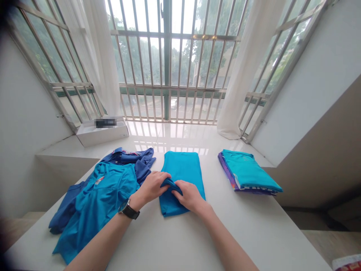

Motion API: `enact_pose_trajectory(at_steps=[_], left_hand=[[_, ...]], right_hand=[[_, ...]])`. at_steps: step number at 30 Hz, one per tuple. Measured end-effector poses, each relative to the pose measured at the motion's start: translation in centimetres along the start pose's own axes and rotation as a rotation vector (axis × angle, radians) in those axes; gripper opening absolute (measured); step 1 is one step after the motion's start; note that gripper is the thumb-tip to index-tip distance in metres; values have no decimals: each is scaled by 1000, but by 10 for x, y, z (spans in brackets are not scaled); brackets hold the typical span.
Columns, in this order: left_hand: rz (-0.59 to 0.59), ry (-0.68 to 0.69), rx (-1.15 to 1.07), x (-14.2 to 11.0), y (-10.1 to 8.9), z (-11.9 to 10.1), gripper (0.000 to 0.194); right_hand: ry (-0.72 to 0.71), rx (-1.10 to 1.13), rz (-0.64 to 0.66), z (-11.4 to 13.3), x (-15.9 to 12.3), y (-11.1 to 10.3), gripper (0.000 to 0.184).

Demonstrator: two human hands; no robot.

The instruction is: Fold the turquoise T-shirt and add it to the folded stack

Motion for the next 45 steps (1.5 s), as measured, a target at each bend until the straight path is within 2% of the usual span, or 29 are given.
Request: enact_pose_trajectory(at_steps=[3, 5, 7, 10, 15, 17, 19, 25, 28, 35, 41, 45], left_hand=[[-165, 15, 88, 0, -9, -7, 36], [-178, 79, 74, -1, -11, -16, 27], [-111, 199, 30, -2, -11, -28, 15], [8, 338, 2, -6, -11, -46, 20], [272, 356, -3, -13, -4, -61, 43], [325, 341, 3, -16, 0, -64, 55], [334, 338, 13, -18, 4, -66, 58], [314, 347, 117, -18, 7, -71, 16], [317, 343, 151, -19, 8, -73, 4], [333, 311, 147, -22, 8, -71, 9], [345, 274, 106, -21, 4, -53, 25], [345, 246, 45, -18, 4, -44, 24]], right_hand=[[44, 38, -32, -9, 5, 4, 24], [48, 122, -39, -16, 7, 4, 23], [51, 212, -45, -21, 9, 2, 21], [79, 281, -65, -27, 11, 0, 22], [149, 393, -135, -37, 15, -6, 30], [176, 472, -158, -38, 16, -10, 32], [215, 554, -171, -38, 15, -13, 34], [326, 743, -180, -36, 12, -21, 35], [343, 807, -197, -37, 11, -21, 37], [342, 825, -175, -40, 11, -18, 38], [351, 767, -190, -37, 9, -20, 39], [335, 809, -182, -37, 10, -19, 40]])
Point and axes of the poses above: each hand's wrist, its own x-axis towards the middle knuckle, its own y-axis out of the palm, z = x × y, the point moved 3 cm from there along x, towards the middle knuckle, and after that the axes turned 1 degree about x, right-handed, at the moved point
